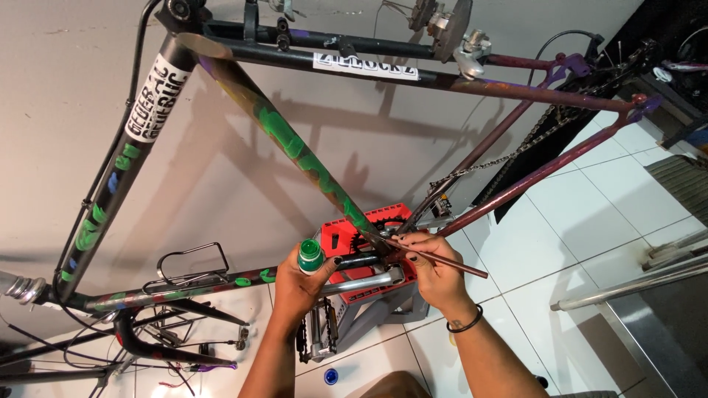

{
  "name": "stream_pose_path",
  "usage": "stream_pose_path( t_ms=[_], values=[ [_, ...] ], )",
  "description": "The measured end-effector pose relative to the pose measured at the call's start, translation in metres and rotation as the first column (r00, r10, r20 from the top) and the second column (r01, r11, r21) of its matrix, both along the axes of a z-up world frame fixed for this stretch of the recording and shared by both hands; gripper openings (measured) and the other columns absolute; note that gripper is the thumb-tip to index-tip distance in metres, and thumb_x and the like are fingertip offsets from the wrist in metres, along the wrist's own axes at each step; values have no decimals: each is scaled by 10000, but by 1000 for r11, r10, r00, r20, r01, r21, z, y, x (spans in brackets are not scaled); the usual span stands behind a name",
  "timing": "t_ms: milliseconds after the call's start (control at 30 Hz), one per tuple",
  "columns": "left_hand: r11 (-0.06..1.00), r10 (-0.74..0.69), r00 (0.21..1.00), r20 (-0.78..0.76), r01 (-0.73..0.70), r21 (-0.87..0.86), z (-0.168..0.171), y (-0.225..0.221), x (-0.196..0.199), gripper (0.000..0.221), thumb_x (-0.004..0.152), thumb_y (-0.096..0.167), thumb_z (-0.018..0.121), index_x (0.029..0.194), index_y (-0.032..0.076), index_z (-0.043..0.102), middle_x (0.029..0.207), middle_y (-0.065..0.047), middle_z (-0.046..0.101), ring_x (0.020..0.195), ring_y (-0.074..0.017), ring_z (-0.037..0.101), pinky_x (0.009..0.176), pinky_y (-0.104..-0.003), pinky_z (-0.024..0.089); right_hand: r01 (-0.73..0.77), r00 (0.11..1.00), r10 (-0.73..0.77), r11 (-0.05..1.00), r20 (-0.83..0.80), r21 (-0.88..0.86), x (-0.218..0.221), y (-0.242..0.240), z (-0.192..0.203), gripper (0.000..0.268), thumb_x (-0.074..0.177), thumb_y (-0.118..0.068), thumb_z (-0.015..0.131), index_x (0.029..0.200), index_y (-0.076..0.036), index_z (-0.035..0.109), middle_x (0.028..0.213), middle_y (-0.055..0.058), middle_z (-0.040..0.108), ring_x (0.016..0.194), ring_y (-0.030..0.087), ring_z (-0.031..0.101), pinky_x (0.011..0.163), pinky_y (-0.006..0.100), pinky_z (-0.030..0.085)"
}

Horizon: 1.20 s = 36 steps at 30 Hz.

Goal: The person is painting a bicycle frame using a paintbrush and green paint.

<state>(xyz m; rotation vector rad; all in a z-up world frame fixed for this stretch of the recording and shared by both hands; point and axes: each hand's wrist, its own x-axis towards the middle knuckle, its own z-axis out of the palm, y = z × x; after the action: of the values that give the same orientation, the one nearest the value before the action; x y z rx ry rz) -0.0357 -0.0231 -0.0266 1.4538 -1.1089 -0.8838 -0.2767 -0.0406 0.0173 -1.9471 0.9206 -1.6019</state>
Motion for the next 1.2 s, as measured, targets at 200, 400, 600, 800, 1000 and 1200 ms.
stream_pose_path(
  t_ms=[200, 400, 600, 800, 1000, 1200],
  values=[
    [1000, -8, 1000, -2, 8, -4, -1, -2, -4, 367, 702, 306, 966, 824, 109, 680, 702, -139, 726, 749, -300, 722, 782, -431, 556, 47, 998, -49, 997, -33, -56, 1, -2, 7, 104, 947, -21, 685, 904, 62, 642, 992, 207, 777, 987, 389, 765, 822, 454, 627],
    [1000, -11, 1000, 8, 11, -18, 2, -2, -3, 368, 705, 295, 970, 826, 109, 677, 702, -133, 726, 742, -298, 725, 778, -428, 562, 54, 996, -50, 997, 76, -60, -4, -8, -11, 127, 977, -39, 659, 926, 68, 613, 987, 223, 762, 1004, 399, 756, 832, 466, 624],
    [1000, -18, 1000, -6, 18, 1, -2, -5, -5, 370, 700, 283, 974, 825, 97, 680, 706, -135, 727, 749, -301, 713, 792, -434, 552, 28, 957, -44, 998, 288, 61, -10, -9, -34, 120, 1018, -42, 592, 991, 66, 546, 1044, 266, 714, 963, 388, 757, 865, 515, 632],
    [1000, -15, 1000, 15, 15, 22, -11, -8, -1, 352, 716, 282, 963, 831, 103, 683, 717, -134, 729, 772, -301, 717, 807, -438, 550, 23, 865, -87, 991, 495, 133, -11, -7, -62, 149, 1066, -89, 540, 1034, 49, 493, 1092, 228, 658, 1012, 332, 734, 920, 506, 629],
    [999, -14, 999, 43, 13, 30, -27, -13, 4, 351, 727, 287, 959, 836, 98, 684, 715, -142, 722, 766, -319, 712, 808, -452, 547, 5, 927, 7, 999, 375, -32, -4, -6, -60, 117, 1009, -3, 600, 994, 81, 520, 1055, 277, 664, 1006, 411, 740, 851, 553, 638],
    [995, -59, 998, 35, 55, 83, -13, -11, 6, 253, 825, 280, 851, 854, 150, 635, 747, 49, 663, 702, -117, 568, 666, -302, 471, -86, 996, 68, 944, -66, -320, 12, 15, -40, 122, 944, 109, 620, 992, 24, 547, 1084, 226, 705, 1105, 426, 726, 983, 461, 655]
  ],
)
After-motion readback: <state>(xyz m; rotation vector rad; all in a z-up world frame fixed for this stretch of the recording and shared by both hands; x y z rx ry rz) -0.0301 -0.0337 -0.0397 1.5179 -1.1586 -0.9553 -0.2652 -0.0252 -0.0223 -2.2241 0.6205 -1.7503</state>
